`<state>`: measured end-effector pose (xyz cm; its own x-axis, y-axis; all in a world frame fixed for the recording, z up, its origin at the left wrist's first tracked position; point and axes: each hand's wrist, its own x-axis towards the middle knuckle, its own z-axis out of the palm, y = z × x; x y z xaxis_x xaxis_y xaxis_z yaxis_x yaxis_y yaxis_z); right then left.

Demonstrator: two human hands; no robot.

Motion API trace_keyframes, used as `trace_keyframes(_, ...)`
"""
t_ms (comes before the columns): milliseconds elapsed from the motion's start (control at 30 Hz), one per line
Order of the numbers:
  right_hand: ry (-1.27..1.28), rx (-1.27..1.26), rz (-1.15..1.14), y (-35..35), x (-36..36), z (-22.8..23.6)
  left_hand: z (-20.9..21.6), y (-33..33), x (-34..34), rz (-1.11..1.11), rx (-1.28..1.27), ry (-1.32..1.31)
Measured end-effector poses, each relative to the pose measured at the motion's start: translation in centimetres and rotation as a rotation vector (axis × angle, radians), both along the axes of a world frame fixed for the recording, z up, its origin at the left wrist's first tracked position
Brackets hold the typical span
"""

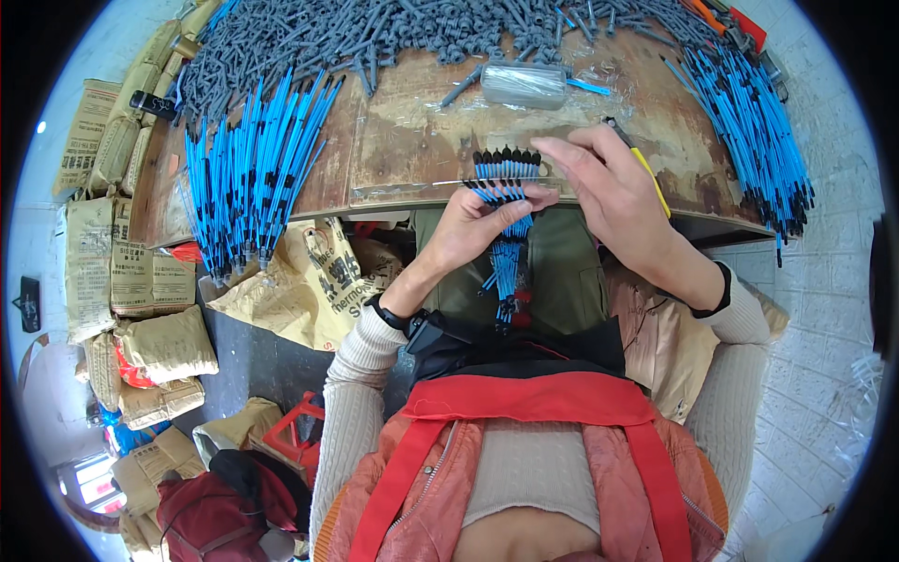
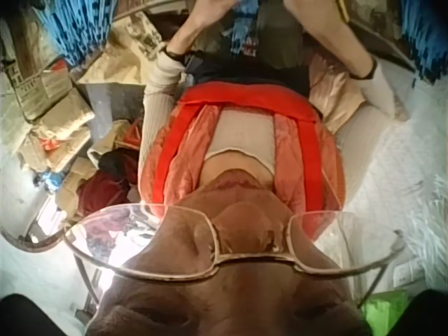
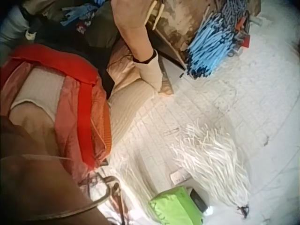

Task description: Tying bundles of blue and black plastic sticks using string or wire and pliers.

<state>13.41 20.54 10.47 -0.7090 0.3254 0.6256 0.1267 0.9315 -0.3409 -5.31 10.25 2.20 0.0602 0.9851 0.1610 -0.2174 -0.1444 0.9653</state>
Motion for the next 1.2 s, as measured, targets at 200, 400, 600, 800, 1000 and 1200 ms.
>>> trace_keyframes(200, 0.022, -0.025, 0.018, 0.0, -0.7, -0.1, 0.0, 0.0, -0.2, -0.019, -0.035, -0.013)
trace_keyframes(400, 0.063, -0.202, 0.079, -0.3, -1.0, -0.4, 0.3, 0.0, -0.2, -0.041, -0.046, 0.013)
trace_keyframes(600, 0.026, -0.048, 0.063, 0.3, -0.5, 0.2, 0.6, 0.0, -0.6, -0.054, -0.075, -0.014)
trace_keyframes(800, -0.018, -0.053, 0.074, 0.8, -0.4, 0.9, 0.3, 0.4, -0.5, -0.091, -0.068, -0.039)
trace_keyframes(1000, -0.028, 0.044, 0.103, 1.2, -0.5, 1.2, 0.2, 0.4, -0.1, -0.055, -0.043, -0.005)
trace_keyframes(1200, -0.036, 0.123, 0.091, 0.8, -0.5, 0.8, 0.0, 0.3, -0.2, -0.044, -0.014, -0.060)
